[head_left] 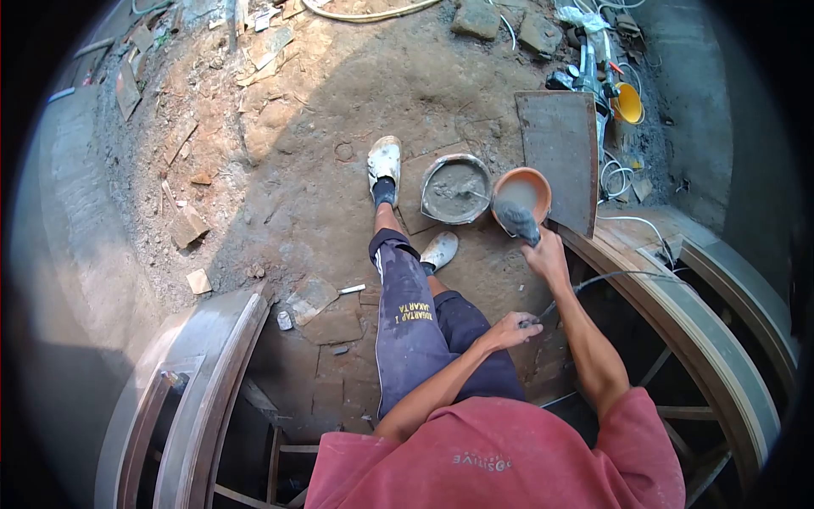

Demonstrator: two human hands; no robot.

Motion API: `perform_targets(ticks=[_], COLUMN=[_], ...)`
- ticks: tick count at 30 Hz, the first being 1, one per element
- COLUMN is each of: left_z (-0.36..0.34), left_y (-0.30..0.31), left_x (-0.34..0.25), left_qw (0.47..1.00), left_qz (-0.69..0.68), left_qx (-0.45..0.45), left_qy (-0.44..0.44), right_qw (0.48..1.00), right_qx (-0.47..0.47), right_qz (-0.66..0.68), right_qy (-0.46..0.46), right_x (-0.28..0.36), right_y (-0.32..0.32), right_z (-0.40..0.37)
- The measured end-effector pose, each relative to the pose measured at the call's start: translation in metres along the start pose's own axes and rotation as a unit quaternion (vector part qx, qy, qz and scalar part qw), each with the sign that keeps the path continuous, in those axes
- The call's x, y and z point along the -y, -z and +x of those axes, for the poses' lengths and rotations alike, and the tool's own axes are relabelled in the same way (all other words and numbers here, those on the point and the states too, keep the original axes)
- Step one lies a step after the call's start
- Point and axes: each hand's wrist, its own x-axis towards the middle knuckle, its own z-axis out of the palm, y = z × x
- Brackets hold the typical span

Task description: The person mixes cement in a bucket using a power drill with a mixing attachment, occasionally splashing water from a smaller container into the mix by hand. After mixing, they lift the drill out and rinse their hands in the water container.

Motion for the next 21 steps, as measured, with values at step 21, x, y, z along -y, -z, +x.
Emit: perform_targets(ticks=[21], left_z=[0.005], left_y=[-0.014], left_x=[0.011], left_qw=[0.997], left_qz=[-0.078], left_qx=[0.016], left_qy=[0.001], right_qw=[0.985], right_qx=[0.029], right_qz=[-0.032], right_qy=[0.167], right_x=[0.005], right_y=[0.018], right_z=[-0.066])
